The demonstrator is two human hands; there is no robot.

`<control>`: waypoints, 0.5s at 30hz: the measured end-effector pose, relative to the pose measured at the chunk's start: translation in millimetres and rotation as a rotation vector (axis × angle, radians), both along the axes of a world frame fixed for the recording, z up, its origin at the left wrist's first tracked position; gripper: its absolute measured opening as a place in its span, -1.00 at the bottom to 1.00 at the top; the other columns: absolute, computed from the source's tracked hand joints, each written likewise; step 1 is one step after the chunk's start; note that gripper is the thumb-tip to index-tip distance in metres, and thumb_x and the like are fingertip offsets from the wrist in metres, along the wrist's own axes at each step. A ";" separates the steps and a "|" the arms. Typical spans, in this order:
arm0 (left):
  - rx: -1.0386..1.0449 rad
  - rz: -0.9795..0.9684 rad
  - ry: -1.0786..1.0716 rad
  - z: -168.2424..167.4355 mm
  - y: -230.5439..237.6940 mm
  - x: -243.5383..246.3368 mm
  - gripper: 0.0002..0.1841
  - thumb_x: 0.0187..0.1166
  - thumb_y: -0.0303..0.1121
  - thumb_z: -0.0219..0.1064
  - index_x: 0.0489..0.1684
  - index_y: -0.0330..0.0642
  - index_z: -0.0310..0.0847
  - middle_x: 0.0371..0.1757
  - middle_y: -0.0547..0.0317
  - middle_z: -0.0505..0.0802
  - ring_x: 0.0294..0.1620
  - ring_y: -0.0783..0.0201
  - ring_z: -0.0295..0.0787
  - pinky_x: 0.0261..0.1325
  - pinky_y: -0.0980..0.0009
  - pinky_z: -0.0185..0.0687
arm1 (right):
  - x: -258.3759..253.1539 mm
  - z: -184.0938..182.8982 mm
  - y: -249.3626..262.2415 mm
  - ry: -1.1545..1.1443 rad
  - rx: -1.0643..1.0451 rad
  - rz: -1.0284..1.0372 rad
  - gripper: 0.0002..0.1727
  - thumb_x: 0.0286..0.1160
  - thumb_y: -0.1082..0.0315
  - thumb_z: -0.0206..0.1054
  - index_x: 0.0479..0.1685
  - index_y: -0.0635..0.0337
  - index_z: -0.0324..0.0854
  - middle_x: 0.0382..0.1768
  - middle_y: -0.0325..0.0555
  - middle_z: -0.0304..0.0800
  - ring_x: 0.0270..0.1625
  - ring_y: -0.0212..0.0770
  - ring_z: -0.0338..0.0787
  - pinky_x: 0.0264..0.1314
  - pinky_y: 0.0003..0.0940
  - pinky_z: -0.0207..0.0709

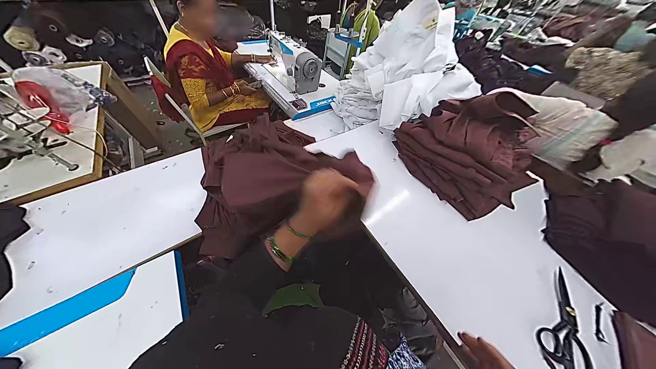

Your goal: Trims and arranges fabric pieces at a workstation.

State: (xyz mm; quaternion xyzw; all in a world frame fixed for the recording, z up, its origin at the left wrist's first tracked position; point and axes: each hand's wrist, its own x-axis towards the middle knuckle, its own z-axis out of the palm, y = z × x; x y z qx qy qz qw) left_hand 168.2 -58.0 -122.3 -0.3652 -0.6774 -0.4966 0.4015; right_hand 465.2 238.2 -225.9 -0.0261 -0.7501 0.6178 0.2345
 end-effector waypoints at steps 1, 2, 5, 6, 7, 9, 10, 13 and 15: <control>-0.079 -0.202 0.044 10.7 24.5 30.7 -0.70 0.65 -0.33 0.22 -0.42 -0.24 0.83 -0.42 0.07 0.87 -0.29 0.25 0.80 -0.09 0.34 0.64 | -1.5 7.3 -9.8 -0.004 0.054 0.006 -0.32 0.47 -0.01 0.50 0.62 -0.22 0.42 0.53 -0.54 0.60 0.59 -0.43 0.55 0.64 -0.32 0.46; -0.148 -0.403 0.089 20.1 47.1 59.3 -0.72 0.60 -0.34 0.26 -0.46 -0.25 0.83 -0.49 0.06 0.85 -0.39 0.23 0.77 -0.23 0.34 0.59 | -3.6 12.9 -19.7 -0.007 0.129 0.004 -0.15 0.37 -0.04 0.57 0.71 -0.16 0.30 0.61 -0.51 0.49 0.64 -0.48 0.46 0.67 -0.35 0.40; -0.295 -0.878 0.103 39.0 92.6 110.7 -0.74 0.58 -0.41 0.28 -0.49 -0.36 0.75 -0.62 0.00 0.70 -0.58 0.16 0.66 -0.53 0.32 0.39 | -1.9 35.6 -56.2 -0.036 0.314 -0.108 -0.17 0.23 0.09 0.65 0.42 0.48 0.43 0.28 -0.10 0.75 0.38 -0.57 0.65 0.53 -0.50 0.46; -0.332 -0.924 0.068 42.7 100.2 116.4 -0.75 0.58 -0.42 0.27 -0.45 -0.39 0.76 -0.59 -0.02 0.72 -0.54 0.14 0.71 -0.51 0.30 0.45 | -0.2 40.3 -63.6 -0.021 0.316 -0.148 -0.36 0.22 0.20 0.63 0.20 0.48 0.57 0.07 -0.18 0.85 0.22 -0.65 0.71 0.41 -0.59 0.52; -0.352 -0.920 0.035 44.3 105.3 117.4 -0.76 0.59 -0.44 0.25 -0.40 -0.40 0.78 -0.54 -0.04 0.75 -0.49 0.12 0.74 -0.48 0.27 0.51 | -0.4 40.6 -63.2 0.039 0.316 -0.156 -0.57 0.33 0.20 0.57 0.08 0.27 0.67 -0.02 -0.38 0.87 0.14 -0.74 0.72 0.33 -0.66 0.56; -0.382 -0.845 -0.018 36.4 111.2 112.4 -0.75 0.63 -0.44 0.20 -0.31 -0.37 0.80 -0.39 -0.06 0.80 -0.32 0.08 0.79 -0.29 0.23 0.63 | 0.4 42.7 -53.8 0.158 0.292 -0.139 -0.78 0.62 0.02 0.36 0.12 -0.30 0.75 0.05 -0.78 0.82 0.15 -0.83 0.69 0.27 -0.73 0.58; -0.408 -0.828 -0.066 27.4 112.4 108.9 -0.75 0.64 -0.44 0.19 -0.27 -0.35 0.81 -0.31 -0.07 0.82 -0.20 0.06 0.80 -0.13 0.20 0.66 | 5.1 44.7 -48.7 0.188 0.281 -0.138 -0.78 0.71 -0.03 0.24 0.06 -0.32 0.77 0.07 -0.78 0.77 0.20 -0.80 0.65 0.30 -0.72 0.53; -0.547 -0.957 -0.340 -12.2 114.0 107.0 -0.71 0.69 -0.47 0.13 -0.17 -0.48 0.78 -0.24 -0.20 0.83 -0.07 -0.01 0.79 0.12 0.13 0.61 | 27.7 51.3 -48.5 0.185 0.016 -0.144 -0.72 0.75 -0.02 0.19 -0.21 -0.32 0.81 -0.04 -0.78 0.82 0.10 -0.76 0.69 0.23 -0.73 0.53; -0.640 -1.076 -0.531 -43.1 117.3 110.4 -0.70 0.72 -0.50 0.08 -0.14 -0.57 0.72 -0.20 -0.25 0.83 -0.10 0.07 0.78 0.10 0.20 0.60 | 37.9 46.7 -51.2 0.134 -0.206 -0.131 -0.75 0.70 -0.03 0.22 -0.25 -0.37 0.81 -0.29 -0.78 0.82 -0.21 -0.79 0.71 -0.08 -0.79 0.58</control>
